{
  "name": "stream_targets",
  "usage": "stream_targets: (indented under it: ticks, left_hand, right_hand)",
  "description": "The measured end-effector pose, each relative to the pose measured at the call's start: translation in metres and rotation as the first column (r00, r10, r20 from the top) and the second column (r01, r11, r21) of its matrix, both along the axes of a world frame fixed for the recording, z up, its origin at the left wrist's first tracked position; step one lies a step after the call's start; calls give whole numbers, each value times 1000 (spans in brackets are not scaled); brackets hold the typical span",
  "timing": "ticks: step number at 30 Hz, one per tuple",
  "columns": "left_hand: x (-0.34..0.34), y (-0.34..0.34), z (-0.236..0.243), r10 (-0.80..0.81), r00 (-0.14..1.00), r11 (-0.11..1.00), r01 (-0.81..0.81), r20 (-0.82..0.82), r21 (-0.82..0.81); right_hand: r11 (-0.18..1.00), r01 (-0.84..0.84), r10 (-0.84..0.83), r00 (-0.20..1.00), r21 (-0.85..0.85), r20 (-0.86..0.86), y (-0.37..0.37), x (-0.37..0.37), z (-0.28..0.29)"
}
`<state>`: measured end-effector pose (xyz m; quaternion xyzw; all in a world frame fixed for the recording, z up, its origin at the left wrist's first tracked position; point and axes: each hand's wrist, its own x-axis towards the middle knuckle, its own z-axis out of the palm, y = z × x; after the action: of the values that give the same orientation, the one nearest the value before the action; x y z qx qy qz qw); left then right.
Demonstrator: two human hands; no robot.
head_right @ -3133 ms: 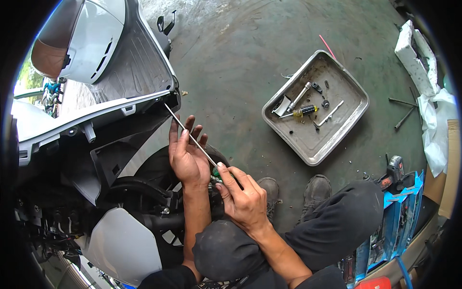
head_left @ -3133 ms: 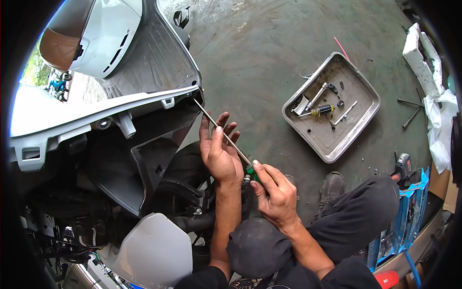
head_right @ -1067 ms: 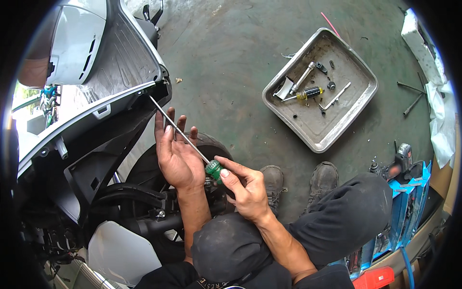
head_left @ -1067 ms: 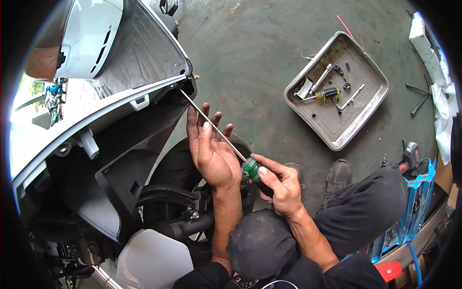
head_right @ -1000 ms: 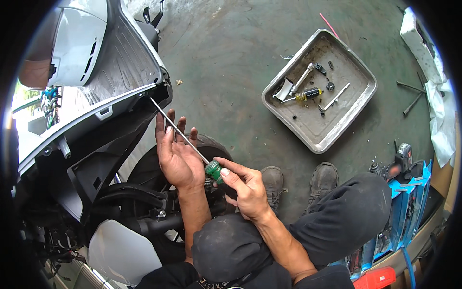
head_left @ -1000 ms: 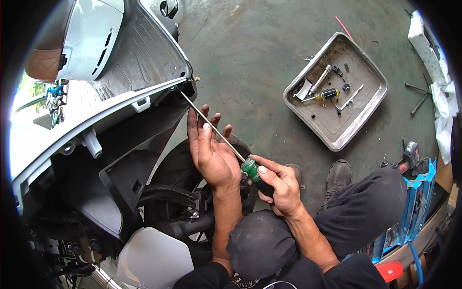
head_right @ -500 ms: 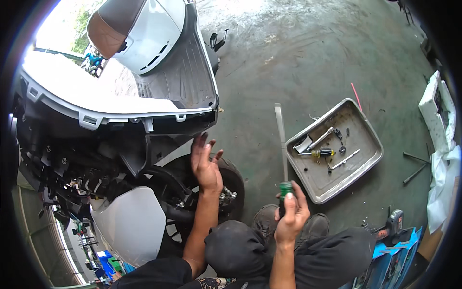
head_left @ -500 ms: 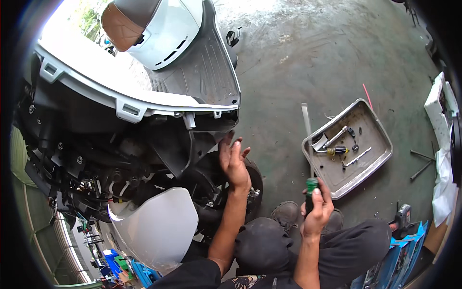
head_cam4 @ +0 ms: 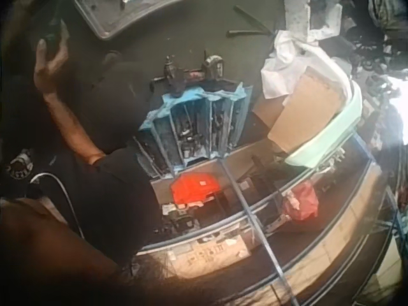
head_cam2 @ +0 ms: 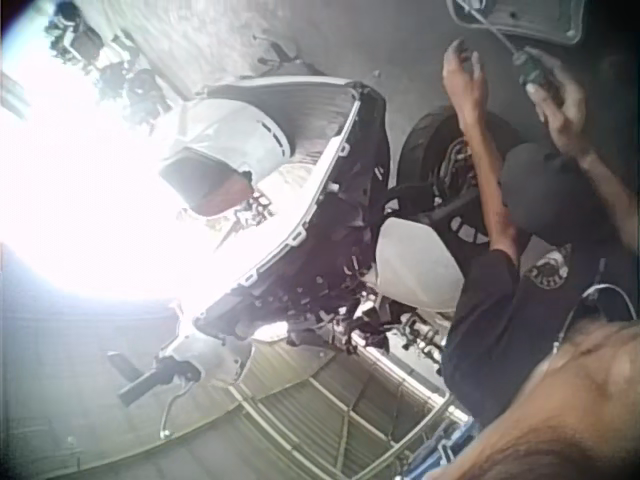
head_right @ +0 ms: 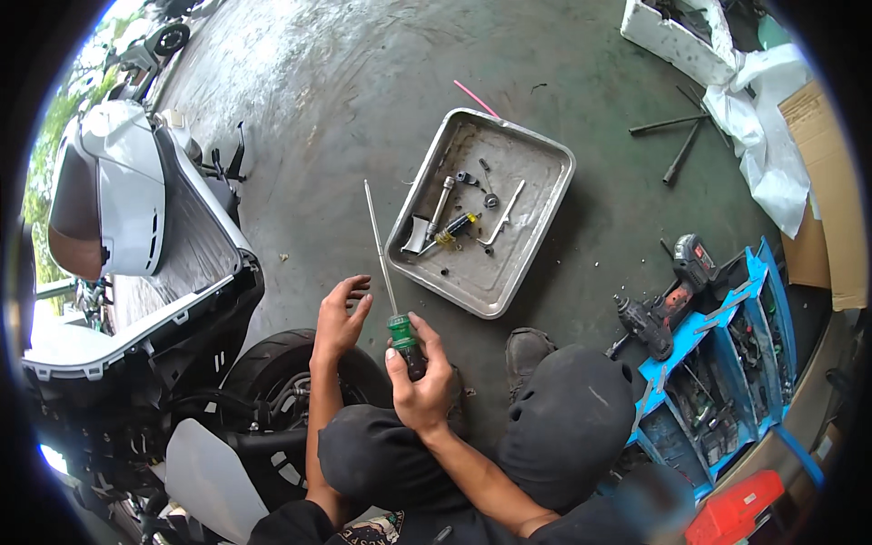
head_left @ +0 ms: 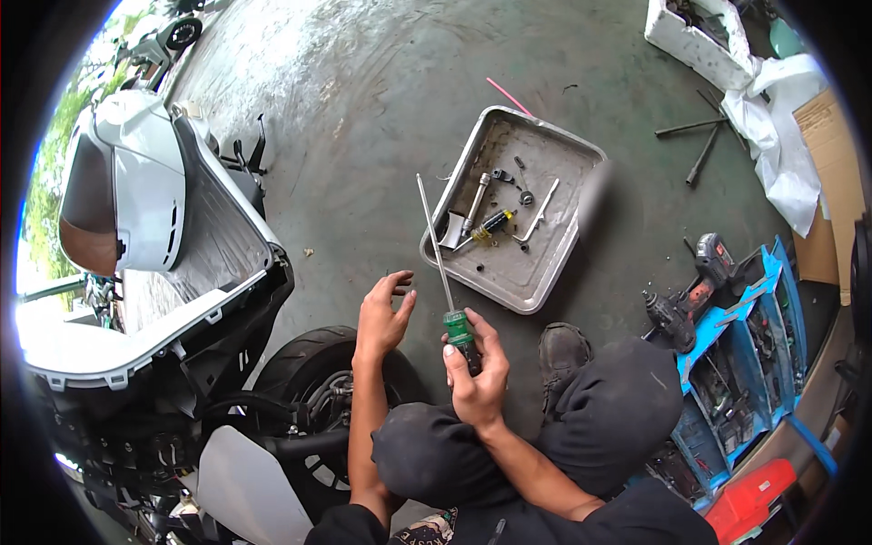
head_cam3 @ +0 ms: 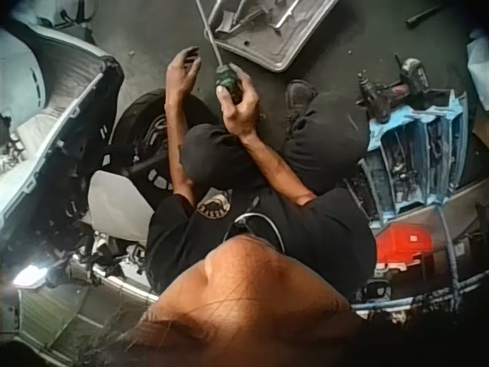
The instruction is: The person assembles a motorcycle body panel by positioning a white plastic fairing onto the side of the vehicle and securing it using a screwdriver to tighten several screws.
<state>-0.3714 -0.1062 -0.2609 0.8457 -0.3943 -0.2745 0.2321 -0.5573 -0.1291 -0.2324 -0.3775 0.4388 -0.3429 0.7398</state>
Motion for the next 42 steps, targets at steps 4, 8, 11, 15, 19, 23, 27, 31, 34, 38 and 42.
stream_targets:
  ticks: [4, 8, 11, 15, 19, 23, 27, 31, 34, 38, 42]
  left_hand:
    - [12, -49, -30, -409, 872, 909, 364, 267, 203]
    - [10, -101, -65, -780, 561, 625, 712, 276, 321]
    - [10, -136, -86, -893, 293, 422, 810, 341, 408]
    - [-1, -185, -106, -895, 235, 390, 826, 381, 408]
    - [-13, -201, -113, -820, 355, 530, 768, 450, 360]
    - [-30, -209, -109, -864, 404, 503, 674, 300, 541]
    - [-15, -201, -116, -752, 614, 651, 634, 240, 417]
    - [-28, -205, -134, -519, 833, 838, 452, 191, 306]
    - [-37, -212, -146, -506, 836, 835, 414, 212, 362]
    - [-38, -218, -161, -371, 918, 883, 303, 139, 357]
    - [-17, -210, -160, -391, 913, 899, 350, 121, 264]
  right_hand:
    - [990, 89, -92, 995, 108, 24, 0, 9, 5]
    - [980, 138, -138, 990, 146, -9, -9, 12, 3]
    - [980, 179, -179, 984, 85, -17, -16, 11, 6]
    - [971, 223, -223, 975, 88, -9, -22, 7, 6]
    - [978, 198, -195, 980, 63, -48, -21, 10, 7]
    - [972, 216, -215, 976, 98, -13, -26, 4, 3]
    - [971, 193, -196, 981, 139, 8, -27, 7, 6]
    - [971, 211, -210, 977, 114, -21, -28, 9, 1]
    - [978, 206, -208, 971, -30, -116, -31, 6, 2]
    - [963, 259, -252, 963, 75, -96, -28, 4, -4]
    - [968, 212, -206, 977, 134, -58, -26, 7, 4]
